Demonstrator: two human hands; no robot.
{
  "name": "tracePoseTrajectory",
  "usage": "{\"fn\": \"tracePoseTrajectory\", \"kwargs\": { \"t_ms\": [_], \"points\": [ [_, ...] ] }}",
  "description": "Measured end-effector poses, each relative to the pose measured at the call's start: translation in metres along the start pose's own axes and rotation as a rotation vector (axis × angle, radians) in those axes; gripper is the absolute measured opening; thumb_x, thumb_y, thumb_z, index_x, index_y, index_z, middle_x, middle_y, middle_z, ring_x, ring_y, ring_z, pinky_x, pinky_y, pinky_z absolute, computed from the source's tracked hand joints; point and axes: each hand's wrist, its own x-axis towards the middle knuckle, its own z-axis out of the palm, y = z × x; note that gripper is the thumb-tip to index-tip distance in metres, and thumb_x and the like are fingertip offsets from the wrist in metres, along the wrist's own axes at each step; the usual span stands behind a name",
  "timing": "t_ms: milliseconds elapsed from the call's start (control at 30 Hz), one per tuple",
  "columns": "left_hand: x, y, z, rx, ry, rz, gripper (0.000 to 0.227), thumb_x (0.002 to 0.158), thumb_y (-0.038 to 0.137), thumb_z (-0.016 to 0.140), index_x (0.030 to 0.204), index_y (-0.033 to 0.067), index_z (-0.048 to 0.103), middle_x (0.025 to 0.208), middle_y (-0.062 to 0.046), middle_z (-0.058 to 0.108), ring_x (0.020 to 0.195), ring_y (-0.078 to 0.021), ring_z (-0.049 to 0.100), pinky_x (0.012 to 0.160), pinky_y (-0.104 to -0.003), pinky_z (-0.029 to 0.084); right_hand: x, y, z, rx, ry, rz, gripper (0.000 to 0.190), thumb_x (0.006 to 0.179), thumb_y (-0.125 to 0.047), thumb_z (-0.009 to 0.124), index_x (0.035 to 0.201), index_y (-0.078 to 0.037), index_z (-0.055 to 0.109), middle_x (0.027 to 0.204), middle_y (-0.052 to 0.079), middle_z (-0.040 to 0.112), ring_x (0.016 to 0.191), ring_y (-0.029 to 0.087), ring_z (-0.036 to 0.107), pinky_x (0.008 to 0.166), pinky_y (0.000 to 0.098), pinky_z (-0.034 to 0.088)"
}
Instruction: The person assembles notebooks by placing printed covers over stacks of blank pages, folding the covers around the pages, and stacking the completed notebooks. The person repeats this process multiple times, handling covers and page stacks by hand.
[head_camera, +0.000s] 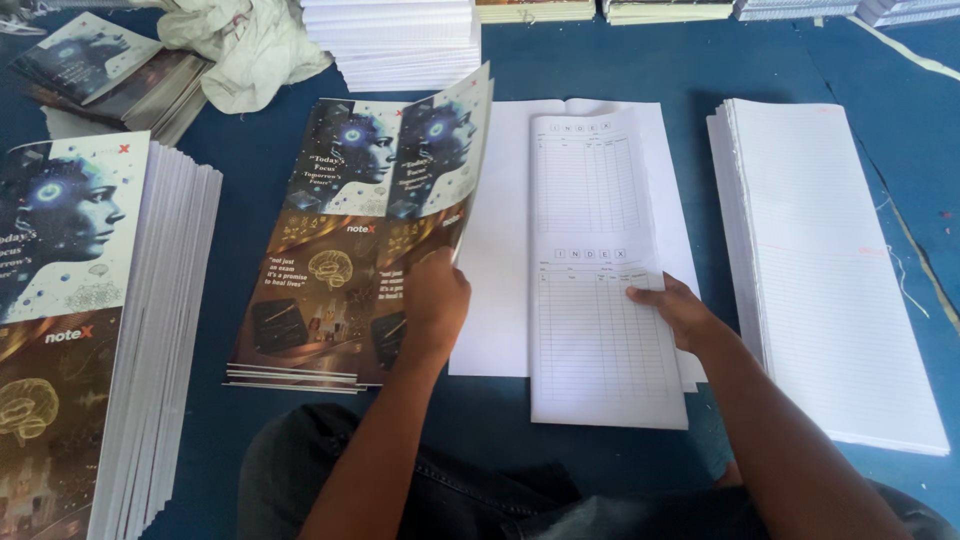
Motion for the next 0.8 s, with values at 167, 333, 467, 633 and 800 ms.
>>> {"fn": "tracePoseTrajectory", "kwargs": {
  "t_ms": [167,333,467,633,800],
  "points": [
    [-0.004,0.022,0.016,-0.093,0.022,-0.031,0.02,0.084,0.004,0.059,0.097,0.001,0.074,0.088,-0.025,0.071,0.088,-0.0447,0.068,0.082,-0.052,0.053,-0.007,-0.01,-0.007,-0.054,0.061,-0.026,0.061,0.089,-0.018,0.068,0.145,-0.003,0.048,0.129,0.028,0.066,0.116,0.038,0.068,0.101,0.0507,0.055],
    [-0.002,0.042,0.037,-0.205,-0.003,-0.063,0.019,0.079,0.007,0.06,0.088,0.001,0.075,0.086,-0.024,0.072,0.085,-0.0421,0.069,0.076,-0.049,0.054,-0.016,-0.023,-0.022,-0.034,0.09,-0.087,0.06,0.089,-0.016,0.068,0.144,-0.002,0.051,0.129,0.027,0.066,0.116,0.038,0.069,0.1,0.0501,0.055],
    [0.001,0.056,0.057,-0.29,-0.103,-0.132,0.019,0.08,0.013,0.065,0.09,0.0026,0.077,0.083,-0.02,0.074,0.079,-0.036,0.071,0.073,-0.044,0.055,-0.022,-0.031,-0.034,-0.024,0.162,-0.11,0.056,0.089,-0.016,0.066,0.142,-0.002,0.053,0.128,0.025,0.067,0.114,0.036,0.07,0.1,0.0484,0.056],
    [0.001,0.063,0.084,-0.432,-0.207,-0.263,0.024,0.077,0.024,0.077,0.09,0.0043,0.079,0.075,-0.011,0.075,0.069,-0.024,0.072,0.069,-0.037,0.055,-0.03,-0.043,-0.054,-0.047,0.198,-0.194,0.057,0.09,-0.015,0.066,0.144,0.0,0.053,0.128,0.024,0.068,0.115,0.036,0.069,0.102,0.0473,0.054],
    [-0.008,0.062,0.106,-0.5,-0.191,-0.287,0.026,0.079,0.029,0.079,0.087,0.0041,0.08,0.067,-0.012,0.073,0.062,-0.0224,0.071,0.065,-0.036,0.054,-0.045,-0.055,-0.068,-0.058,0.247,-0.22,0.064,0.088,-0.016,0.066,0.148,-0.004,0.049,0.128,0.024,0.068,0.117,0.036,0.068,0.104,0.0474,0.052]
  ]
}}
